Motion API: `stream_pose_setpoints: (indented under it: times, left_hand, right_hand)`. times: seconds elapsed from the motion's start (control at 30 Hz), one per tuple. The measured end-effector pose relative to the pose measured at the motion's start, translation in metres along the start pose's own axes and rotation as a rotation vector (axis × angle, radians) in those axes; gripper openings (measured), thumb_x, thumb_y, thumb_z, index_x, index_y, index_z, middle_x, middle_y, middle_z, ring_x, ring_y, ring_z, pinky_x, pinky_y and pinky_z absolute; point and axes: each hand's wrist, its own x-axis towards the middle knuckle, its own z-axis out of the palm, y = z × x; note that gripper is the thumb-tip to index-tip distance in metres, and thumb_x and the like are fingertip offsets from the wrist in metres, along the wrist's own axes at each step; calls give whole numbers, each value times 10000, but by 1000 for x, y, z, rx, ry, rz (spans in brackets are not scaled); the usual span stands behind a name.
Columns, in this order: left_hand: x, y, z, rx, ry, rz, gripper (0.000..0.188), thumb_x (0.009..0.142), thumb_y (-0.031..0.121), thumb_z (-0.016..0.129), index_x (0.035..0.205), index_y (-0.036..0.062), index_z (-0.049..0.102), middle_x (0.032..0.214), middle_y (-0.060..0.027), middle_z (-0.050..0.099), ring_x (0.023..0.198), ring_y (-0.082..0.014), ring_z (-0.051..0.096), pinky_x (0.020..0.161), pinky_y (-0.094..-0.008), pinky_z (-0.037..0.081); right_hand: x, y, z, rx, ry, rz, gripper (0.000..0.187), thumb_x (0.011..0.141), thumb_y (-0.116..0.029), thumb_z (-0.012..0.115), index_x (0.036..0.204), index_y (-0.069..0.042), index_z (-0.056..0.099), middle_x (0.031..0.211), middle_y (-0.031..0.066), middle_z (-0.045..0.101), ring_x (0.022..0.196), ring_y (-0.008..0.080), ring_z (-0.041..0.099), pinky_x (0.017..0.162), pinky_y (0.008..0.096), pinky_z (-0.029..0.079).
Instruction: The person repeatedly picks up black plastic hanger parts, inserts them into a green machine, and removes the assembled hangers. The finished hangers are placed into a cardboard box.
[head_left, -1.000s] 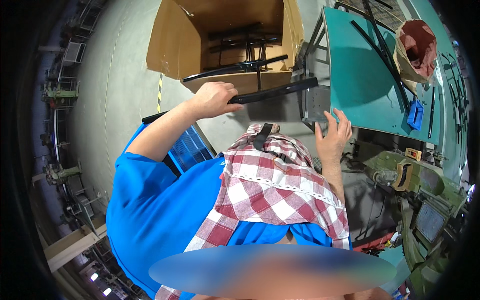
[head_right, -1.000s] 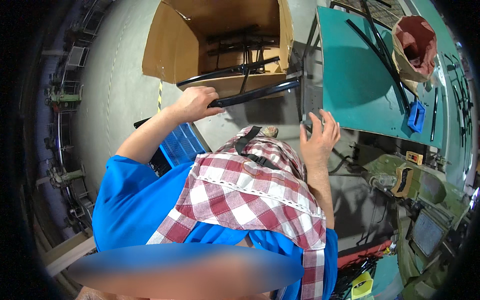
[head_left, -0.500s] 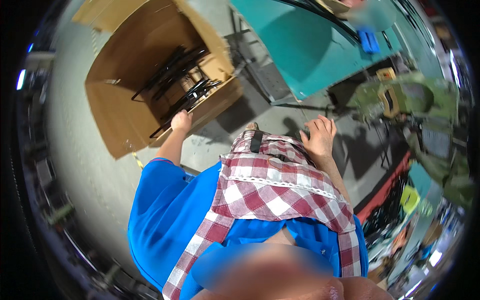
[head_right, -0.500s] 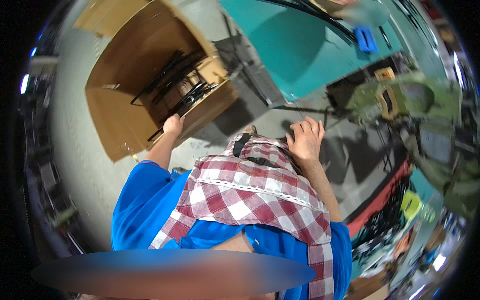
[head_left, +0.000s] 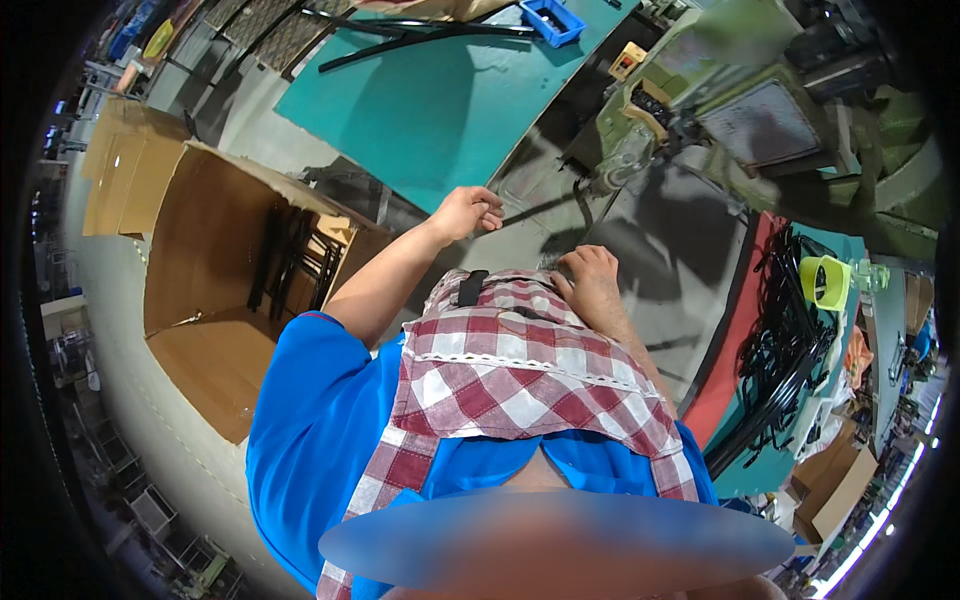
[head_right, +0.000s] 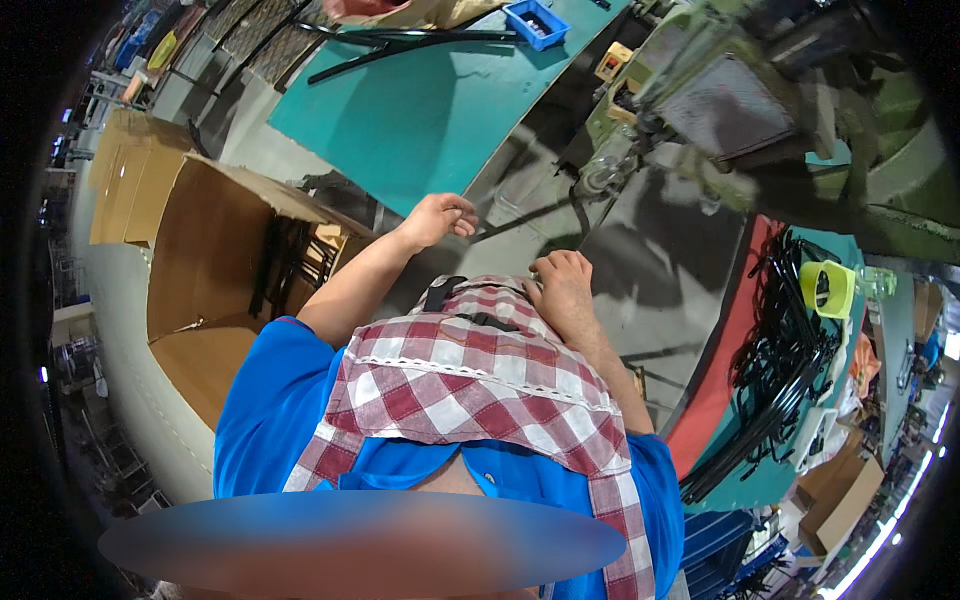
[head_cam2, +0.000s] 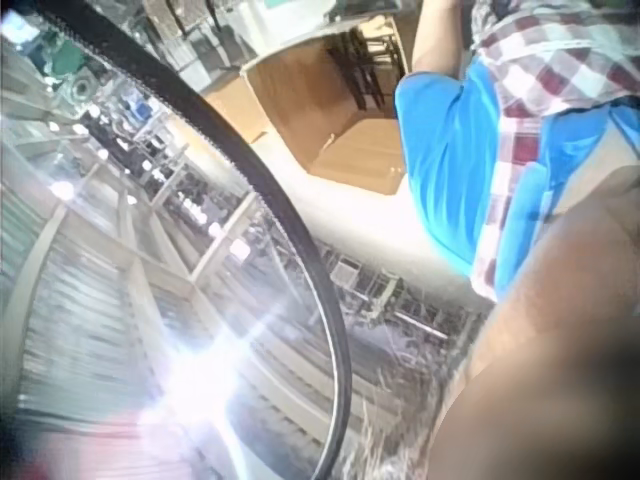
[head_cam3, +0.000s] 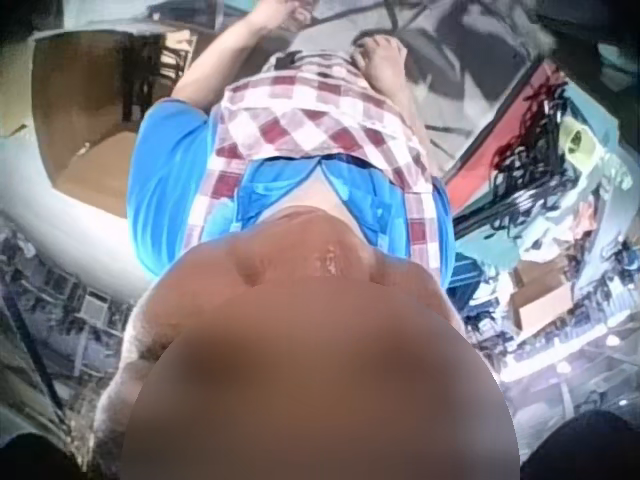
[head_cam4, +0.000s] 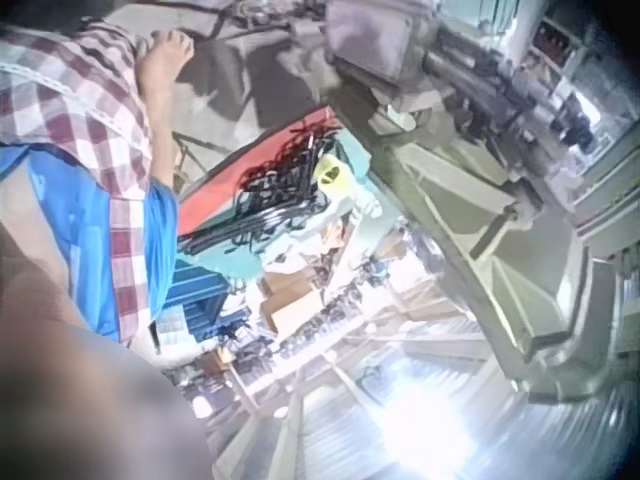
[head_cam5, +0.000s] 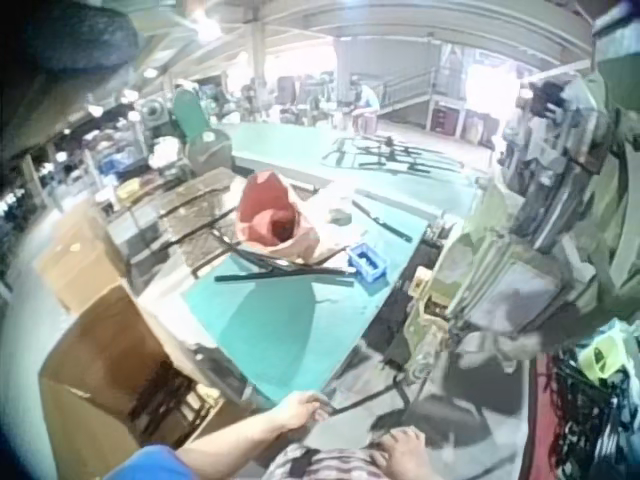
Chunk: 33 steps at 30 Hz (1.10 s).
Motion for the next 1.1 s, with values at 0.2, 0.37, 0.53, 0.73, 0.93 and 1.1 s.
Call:
stream_pose_setpoints:
  times: [0.2, 0.37, 0.53, 0.73, 0.93, 1.1]
  left_hand:
    - [-4, 13, -38, -75, 161, 6, 285, 981, 75, 433, 1197, -81, 535, 1033, -173, 648, 814, -196, 651, 751, -296, 547]
    - [-3, 1, -60, -33, 303, 3, 275, 995, 136, 459, 1169, -37, 583, 899, -111, 673, 694, -136, 618, 635, -261, 510]
    - [34, 57, -93, 272, 495, 166, 257, 953, 150, 544, 1158, 6, 603, 815, -75, 670, 638, -130, 605, 568, -278, 492]
    - [53, 136, -68, 662, 966, 721, 446, 860, 128, 623, 1256, 35, 440, 940, -169, 663, 855, -320, 657, 738, -415, 512]
    - [110, 159, 48, 1439, 111, 752, 79, 802, 68, 591, 857, 55, 646, 925, -152, 651, 925, -350, 637, 791, -445, 528]
    - [107, 231, -30, 1645, 470, 468, 161, 824, 65, 556, 873, 53, 709, 932, -145, 679, 894, -309, 660, 750, -410, 551]
  right_hand:
    - [27, -1, 23, 30, 55, -109, 208, 753, -220, 715, 888, -74, 655, 939, 89, 616, 1041, 285, 541, 944, 436, 369]
    - [32, 0, 24, 55, -29, -154, 229, 755, -213, 708, 928, -69, 665, 971, 108, 632, 1019, 298, 557, 914, 433, 380]
    - [25, 8, 27, 4, 18, -215, 231, 774, -231, 685, 943, -75, 662, 945, 100, 625, 995, 297, 553, 899, 423, 382]
    - [-2, 16, 20, -98, 42, -107, 214, 804, -238, 670, 946, -80, 652, 955, 93, 607, 987, 303, 544, 889, 429, 369]
    - [-31, -17, -29, -113, -7, 295, 197, 800, -212, 674, 975, -124, 658, 965, 88, 605, 1026, 297, 535, 893, 421, 368]
    - [6, 11, -9, -78, 226, 82, 201, 847, -276, 637, 956, -108, 653, 938, 85, 611, 997, 283, 560, 906, 413, 385]
